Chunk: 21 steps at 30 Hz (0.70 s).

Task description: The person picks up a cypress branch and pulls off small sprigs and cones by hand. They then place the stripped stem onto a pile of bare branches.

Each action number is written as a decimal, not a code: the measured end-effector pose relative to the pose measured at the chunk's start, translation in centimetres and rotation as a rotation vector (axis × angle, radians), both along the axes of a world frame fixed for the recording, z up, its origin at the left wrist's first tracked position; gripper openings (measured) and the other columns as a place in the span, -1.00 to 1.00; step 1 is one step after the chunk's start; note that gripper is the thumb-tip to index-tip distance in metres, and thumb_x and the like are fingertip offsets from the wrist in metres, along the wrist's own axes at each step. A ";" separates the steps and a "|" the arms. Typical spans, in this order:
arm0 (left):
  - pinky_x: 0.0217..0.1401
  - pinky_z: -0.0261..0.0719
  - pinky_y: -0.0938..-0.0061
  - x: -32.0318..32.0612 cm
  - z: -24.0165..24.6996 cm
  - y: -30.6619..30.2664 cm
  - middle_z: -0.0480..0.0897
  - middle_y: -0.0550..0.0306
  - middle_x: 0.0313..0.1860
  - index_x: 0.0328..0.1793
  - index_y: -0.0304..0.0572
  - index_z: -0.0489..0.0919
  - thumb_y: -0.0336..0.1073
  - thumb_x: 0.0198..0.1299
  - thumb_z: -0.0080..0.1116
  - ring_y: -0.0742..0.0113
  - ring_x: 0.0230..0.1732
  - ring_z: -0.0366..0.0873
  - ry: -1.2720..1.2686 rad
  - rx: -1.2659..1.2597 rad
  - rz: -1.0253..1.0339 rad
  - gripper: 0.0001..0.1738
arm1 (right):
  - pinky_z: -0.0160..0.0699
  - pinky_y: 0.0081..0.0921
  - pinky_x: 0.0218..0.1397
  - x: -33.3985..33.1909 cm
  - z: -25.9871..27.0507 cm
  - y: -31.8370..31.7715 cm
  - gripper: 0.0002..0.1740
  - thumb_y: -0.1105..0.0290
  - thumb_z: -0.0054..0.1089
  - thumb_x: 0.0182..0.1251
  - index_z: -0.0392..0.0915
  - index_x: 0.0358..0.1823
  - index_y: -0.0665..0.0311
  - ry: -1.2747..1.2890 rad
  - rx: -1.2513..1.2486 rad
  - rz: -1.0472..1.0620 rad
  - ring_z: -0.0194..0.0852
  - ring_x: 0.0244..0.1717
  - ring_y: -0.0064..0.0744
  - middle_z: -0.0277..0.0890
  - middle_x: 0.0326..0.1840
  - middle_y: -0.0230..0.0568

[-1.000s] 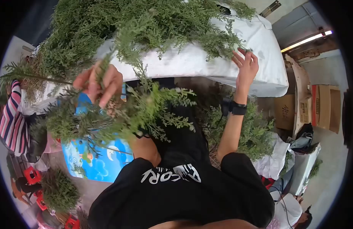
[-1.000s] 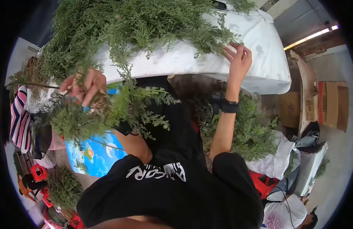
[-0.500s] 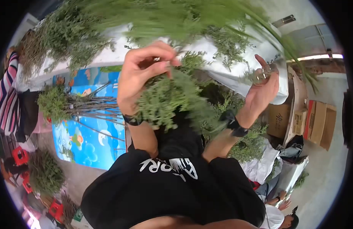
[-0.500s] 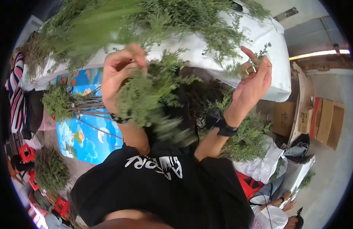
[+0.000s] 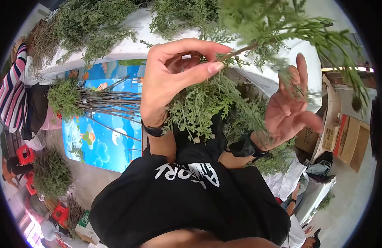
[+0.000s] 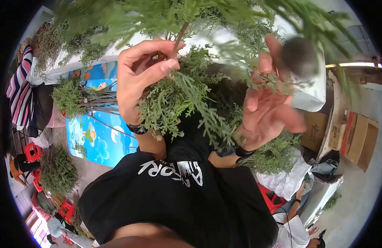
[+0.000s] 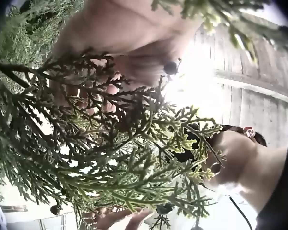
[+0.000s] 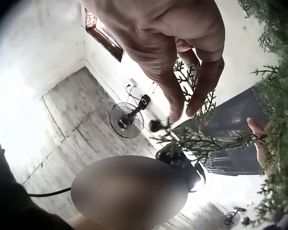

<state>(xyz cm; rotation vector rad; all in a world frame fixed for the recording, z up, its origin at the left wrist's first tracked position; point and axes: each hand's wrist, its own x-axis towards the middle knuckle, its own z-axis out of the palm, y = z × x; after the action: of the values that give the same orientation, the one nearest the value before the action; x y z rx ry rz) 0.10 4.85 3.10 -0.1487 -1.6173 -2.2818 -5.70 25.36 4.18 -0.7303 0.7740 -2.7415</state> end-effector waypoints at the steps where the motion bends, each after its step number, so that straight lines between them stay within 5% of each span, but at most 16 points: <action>1: -0.38 0.41 0.77 0.2 0.2 0.1 0.66 0.18 -0.31 -0.08 -0.27 0.67 -0.50 0.03 0.33 0.65 -0.37 0.48 -0.024 -0.028 0.014 -0.72 | 0.55 -0.70 -0.51 0.4 -0.3 -0.1 -0.10 0.25 0.39 0.05 0.14 0.30 0.63 0.004 0.079 -0.105 0.42 -0.04 -0.41 0.36 -0.04 -0.04; 5: -0.46 0.40 0.77 0.8 1.0 0.7 0.62 0.24 -0.40 -0.02 -0.22 0.67 -0.50 0.00 0.34 0.66 -0.46 0.45 -0.049 -0.010 0.011 -0.65 | 0.40 -0.64 -0.47 1.4 0.7 -1.0 -0.31 0.52 0.29 -0.07 0.36 0.18 0.59 0.038 0.411 -0.234 0.35 -0.17 -0.47 0.34 -0.17 -0.18; 7: -0.46 0.42 0.74 0.5 0.3 0.4 0.64 0.20 -0.37 -0.05 -0.25 0.68 -0.51 0.02 0.32 0.62 -0.47 0.47 0.017 -0.009 -0.030 -0.69 | 0.39 -0.65 -0.48 1.8 1.2 -1.2 -0.35 0.49 0.29 -0.03 0.38 0.17 0.56 -0.056 0.481 -0.265 0.33 -0.22 -0.48 0.33 -0.20 -0.20; 8: -0.48 0.46 0.70 0.3 -0.2 0.5 0.67 0.11 -0.31 -0.08 -0.30 0.68 -0.53 0.04 0.28 0.54 -0.45 0.53 0.111 0.031 0.002 -0.74 | 0.54 -0.58 -0.43 1.2 0.1 -0.8 -0.55 0.48 0.20 0.14 0.45 0.07 0.53 0.072 0.416 -0.214 0.40 -0.16 -0.40 0.36 -0.09 -0.09; 11: -0.50 0.47 0.68 0.2 -0.9 -0.2 0.69 0.03 -0.26 -0.09 -0.32 0.68 -0.55 0.06 0.25 0.47 -0.41 0.59 0.152 0.011 -0.010 -0.76 | 0.73 -0.41 -0.26 1.2 0.6 -1.8 -0.70 0.44 0.04 0.33 0.47 0.00 0.49 0.164 0.470 -0.372 0.45 -0.01 -0.23 0.35 0.06 0.10; 12: -0.51 0.47 0.66 0.3 -0.7 -0.3 0.69 0.01 -0.28 -0.11 -0.34 0.68 -0.56 0.06 0.24 0.44 -0.40 0.60 0.138 0.017 -0.013 -0.77 | 0.78 -0.22 -0.15 0.7 0.8 -2.0 -0.66 0.33 -0.14 0.47 0.43 0.02 0.48 0.243 0.565 -0.410 0.42 0.15 -0.03 0.28 0.19 0.26; 15: -0.51 0.48 0.66 0.5 -0.6 -0.5 0.69 0.00 -0.30 -0.13 -0.36 0.68 -0.58 0.05 0.24 0.44 -0.42 0.59 0.134 0.007 -0.028 -0.78 | 0.78 -0.19 -0.18 0.5 1.2 -2.2 -0.56 0.20 -0.18 0.49 0.35 0.12 0.46 0.275 0.509 -0.404 0.43 0.15 0.04 0.24 0.23 0.31; 19: -0.48 0.49 0.65 0.6 -0.6 -0.2 0.69 0.02 -0.34 -0.19 -0.36 0.69 -0.59 0.03 0.26 0.45 -0.43 0.60 0.095 0.030 0.021 -0.82 | 0.75 -0.46 -0.33 1.3 1.7 -0.9 -0.40 0.02 -0.15 0.45 0.17 0.33 0.30 0.146 0.623 -0.403 0.52 0.03 -0.09 0.30 0.21 0.22; 21: -0.46 0.51 0.65 0.8 -0.5 -0.5 0.68 0.03 -0.36 -0.22 -0.36 0.70 -0.58 0.01 0.28 0.45 -0.43 0.60 0.036 -0.010 0.035 -0.83 | 0.71 -0.42 -0.16 1.8 2.5 -0.7 -0.09 -0.05 0.16 0.25 -0.04 0.42 0.34 0.111 0.711 -0.422 0.48 0.09 -0.16 0.33 0.16 0.18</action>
<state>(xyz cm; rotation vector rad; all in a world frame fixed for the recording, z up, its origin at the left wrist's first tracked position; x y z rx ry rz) 0.86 4.36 2.62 -0.1621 -1.6012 -2.2325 -3.85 24.61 6.67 -0.6000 1.9690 -2.4455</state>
